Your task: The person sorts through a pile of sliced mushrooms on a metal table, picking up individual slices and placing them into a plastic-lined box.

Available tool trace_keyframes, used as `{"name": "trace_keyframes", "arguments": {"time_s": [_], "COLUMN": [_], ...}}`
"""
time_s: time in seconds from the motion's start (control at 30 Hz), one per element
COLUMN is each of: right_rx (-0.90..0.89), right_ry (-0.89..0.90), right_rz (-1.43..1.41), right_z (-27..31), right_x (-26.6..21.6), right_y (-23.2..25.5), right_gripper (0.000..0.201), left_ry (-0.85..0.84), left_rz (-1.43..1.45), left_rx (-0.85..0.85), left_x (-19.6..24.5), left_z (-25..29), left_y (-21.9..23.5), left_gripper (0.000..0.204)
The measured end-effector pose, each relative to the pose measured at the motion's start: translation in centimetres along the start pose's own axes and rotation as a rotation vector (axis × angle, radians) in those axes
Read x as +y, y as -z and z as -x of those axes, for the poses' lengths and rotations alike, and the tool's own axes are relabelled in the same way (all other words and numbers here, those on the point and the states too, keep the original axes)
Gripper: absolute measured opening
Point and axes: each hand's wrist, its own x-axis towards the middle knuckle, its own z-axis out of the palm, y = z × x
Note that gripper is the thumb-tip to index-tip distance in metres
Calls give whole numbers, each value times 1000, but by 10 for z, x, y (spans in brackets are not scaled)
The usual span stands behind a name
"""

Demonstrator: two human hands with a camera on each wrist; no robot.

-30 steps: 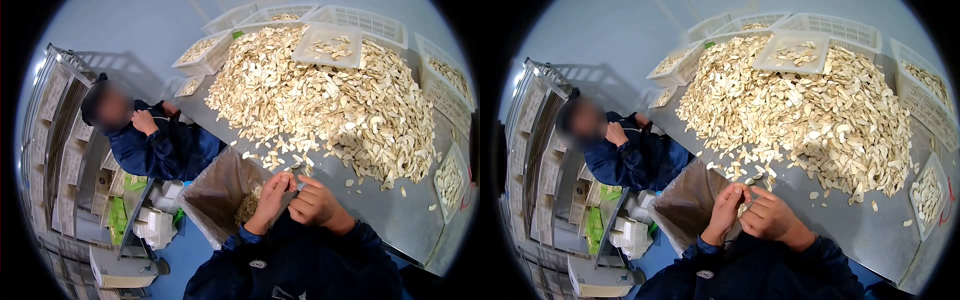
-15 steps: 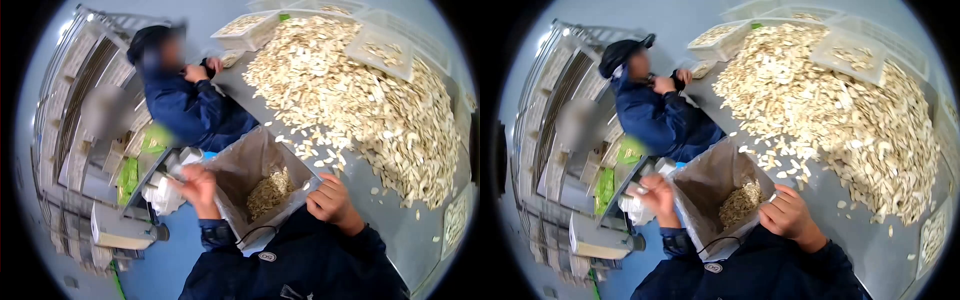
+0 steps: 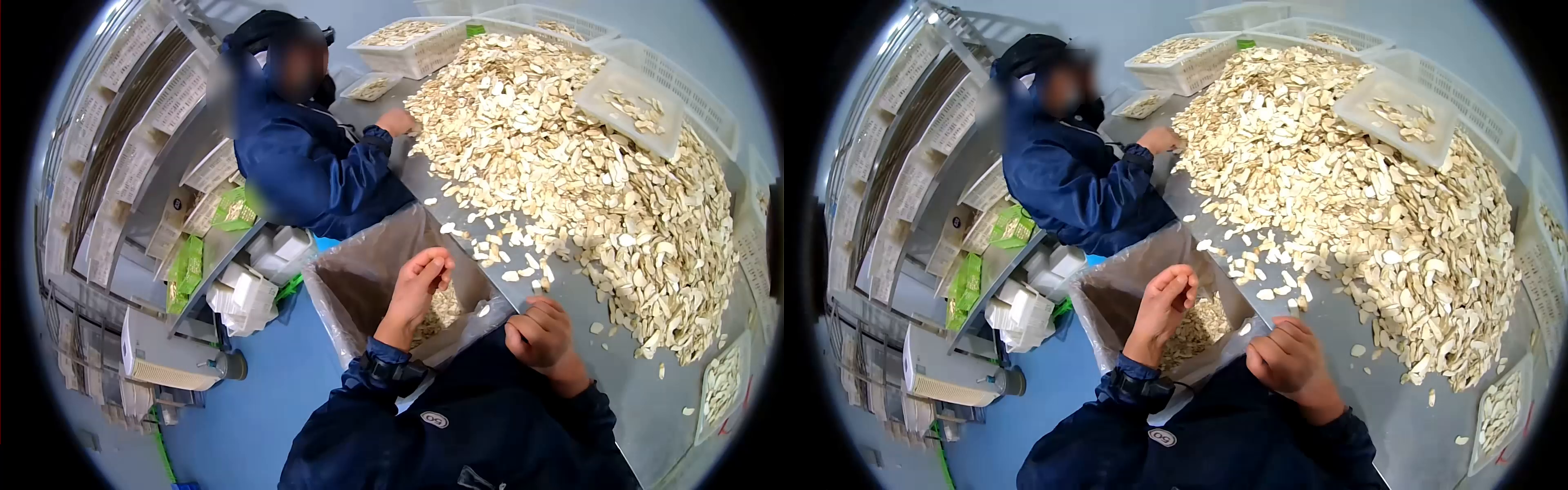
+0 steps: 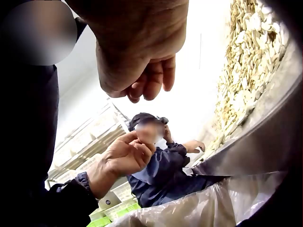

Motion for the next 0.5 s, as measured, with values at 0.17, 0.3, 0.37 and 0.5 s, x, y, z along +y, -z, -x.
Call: {"name": "trace_keyframes", "arguments": {"time_s": [0.17, 0.3, 0.37, 0.5], "right_rx": [-49, -130, -81, -7], "right_ry": [-55, -228, -400, -789], "right_rz": [68, 49, -54, -158], "right_z": [-11, 0, 1, 12], "right_x": [3, 27, 36, 50], "right_y": [11, 14, 16, 17], "right_gripper": [15, 14, 10, 13], "left_ry": [5, 51, 45, -105], "left_rz": [0, -224, -357, -595], "left_rx": [-66, -38, -31, -169], "left_x": [-17, -29, -35, -60], "left_z": [-10, -19, -28, -66], "left_y": [0, -20, -32, -56], "left_gripper": [28, 42, 45, 28]}}
